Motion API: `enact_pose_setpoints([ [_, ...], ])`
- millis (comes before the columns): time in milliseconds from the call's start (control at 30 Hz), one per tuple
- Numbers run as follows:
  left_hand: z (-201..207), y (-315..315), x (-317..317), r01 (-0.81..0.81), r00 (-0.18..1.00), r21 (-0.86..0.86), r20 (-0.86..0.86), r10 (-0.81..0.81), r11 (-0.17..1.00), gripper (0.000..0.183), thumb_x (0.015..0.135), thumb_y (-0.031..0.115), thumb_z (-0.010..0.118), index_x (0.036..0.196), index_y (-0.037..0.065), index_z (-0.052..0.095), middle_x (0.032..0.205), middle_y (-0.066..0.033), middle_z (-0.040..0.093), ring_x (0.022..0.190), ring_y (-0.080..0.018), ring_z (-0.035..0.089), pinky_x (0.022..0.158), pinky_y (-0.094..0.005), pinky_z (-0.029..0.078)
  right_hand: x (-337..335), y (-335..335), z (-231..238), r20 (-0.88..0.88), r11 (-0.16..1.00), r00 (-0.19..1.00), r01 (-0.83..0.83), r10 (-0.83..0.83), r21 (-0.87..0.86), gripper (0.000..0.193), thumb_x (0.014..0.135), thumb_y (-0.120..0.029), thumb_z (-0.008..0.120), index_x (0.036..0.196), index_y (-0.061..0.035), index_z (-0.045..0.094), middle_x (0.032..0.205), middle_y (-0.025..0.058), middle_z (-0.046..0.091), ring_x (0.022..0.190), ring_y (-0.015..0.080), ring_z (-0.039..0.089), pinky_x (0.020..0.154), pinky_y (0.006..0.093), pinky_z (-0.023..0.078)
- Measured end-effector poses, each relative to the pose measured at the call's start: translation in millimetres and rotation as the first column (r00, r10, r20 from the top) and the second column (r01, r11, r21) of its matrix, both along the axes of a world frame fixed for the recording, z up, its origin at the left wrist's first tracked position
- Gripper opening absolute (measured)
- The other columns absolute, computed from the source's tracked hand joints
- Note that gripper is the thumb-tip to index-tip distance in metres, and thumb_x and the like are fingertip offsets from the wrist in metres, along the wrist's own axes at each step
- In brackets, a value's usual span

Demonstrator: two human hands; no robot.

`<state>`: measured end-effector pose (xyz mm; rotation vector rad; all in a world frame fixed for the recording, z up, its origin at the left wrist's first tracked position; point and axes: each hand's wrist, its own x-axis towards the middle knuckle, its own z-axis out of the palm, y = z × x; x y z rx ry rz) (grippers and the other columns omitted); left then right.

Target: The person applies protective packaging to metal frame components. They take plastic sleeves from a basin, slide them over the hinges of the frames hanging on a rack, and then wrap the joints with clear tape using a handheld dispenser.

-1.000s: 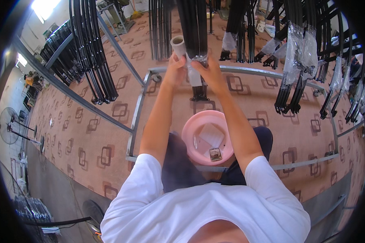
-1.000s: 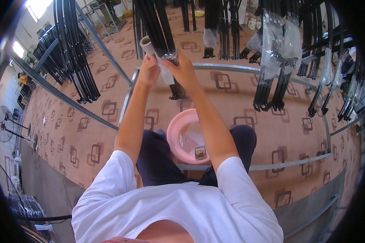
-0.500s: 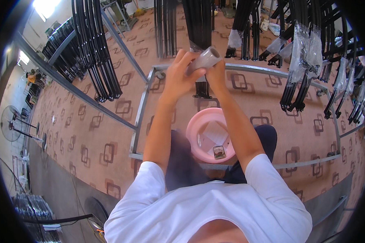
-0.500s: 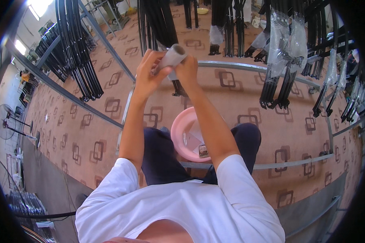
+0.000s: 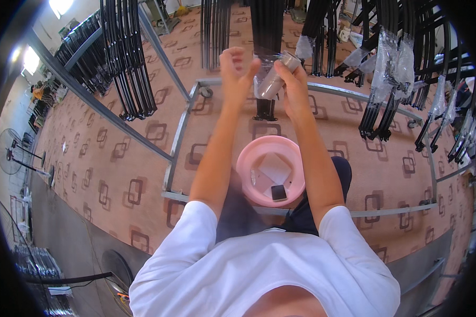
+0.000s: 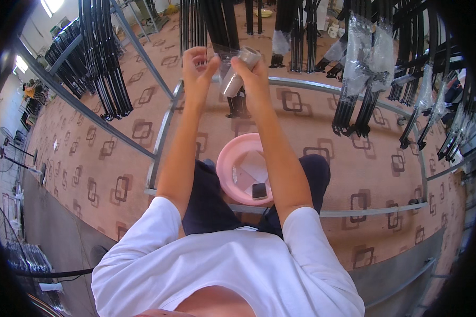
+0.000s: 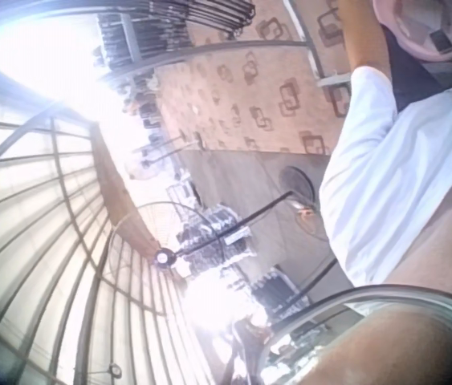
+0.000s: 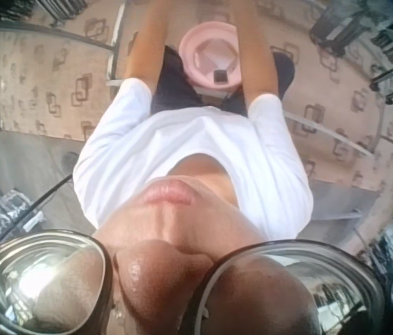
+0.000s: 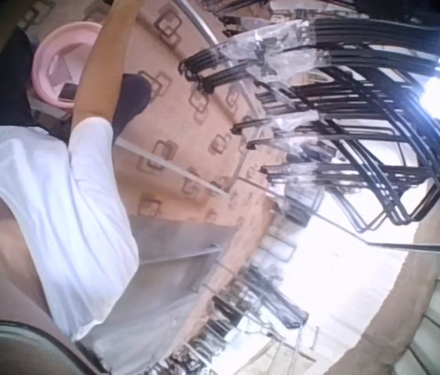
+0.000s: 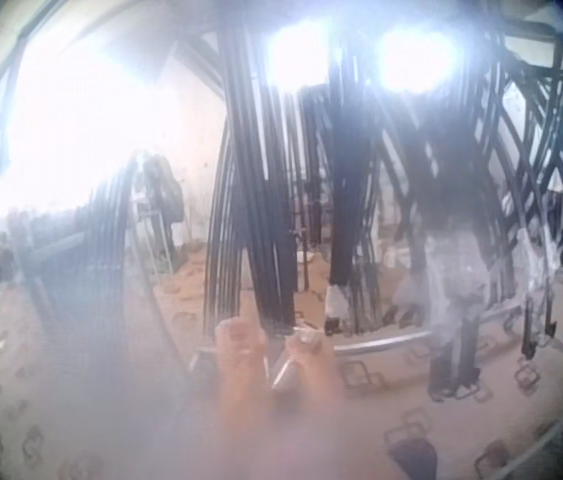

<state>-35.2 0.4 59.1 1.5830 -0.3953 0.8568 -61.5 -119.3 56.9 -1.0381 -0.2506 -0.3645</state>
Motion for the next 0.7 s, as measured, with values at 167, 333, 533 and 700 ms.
enact_pose_setpoints([
  [167,2,1,29,0.77,0.515,-0.327,-0.191,-0.836,0.549,0.018,0.084,0.014,0.052,0.099,0.003,0.056,0.094,-0.003,0.059,0.083,-0.0098,0.053,0.074,-0.0235,0.041,-5,2,5,0.004,0.988,0.993,0.122,-0.122,-0.092,0.032,0.074,-0.017,0.064,0.097,-0.0031,0.047,0.088,0.0053,0.054,0.077,0.0095,0.051,0.068,0.0233,0.041],
  [333,3,-7,33,0.779,0.501,-0.312,-0.212,-0.839,0.544,0.013,0.081,0.01,0.055,0.09,0.002,0.06,0.082,-0.0015,0.061,0.072,-0.0072,0.053,0.069,-0.0211,0.04,-16,-11,6,0.059,0.806,0.876,0.465,-0.479,-0.367,0.035,0.072,-0.016,0.066,0.099,-0.0016,0.047,0.091,0.0082,0.055,0.078,0.0108,0.052,0.069,0.024,0.042],
  [533,0,2,37,0.775,0.519,-0.287,-0.219,-0.826,0.563,0.014,0.081,0.01,0.056,0.091,0.002,0.06,0.084,-0.0019,0.061,0.074,-0.0071,0.054,0.069,-0.0209,0.04,-3,-50,-11,-0.074,0.988,0.985,-0.157,0.157,-0.001,0.034,0.076,-0.02,0.064,0.099,-0.0023,0.046,0.081,0.0062,0.055,0.07,0.0136,0.054,0.063,0.0267,0.046],
  [700,5,-9,30,0.8,0.475,-0.314,-0.191,-0.859,0.512,0.02,0.081,0.007,0.054,0.101,0.002,0.056,0.088,-0.0002,0.06,0.077,-0.0059,0.053,0.071,-0.0195,0.039,67,-80,-17,-0.054,0.939,0.994,-0.105,0.092,-0.327,0.032,0.078,-0.019,0.06,0.103,-0.0029,0.048,0.082,0.0058,0.056,0.079,0.0159,0.055,0.066,0.0272,0.046],
])
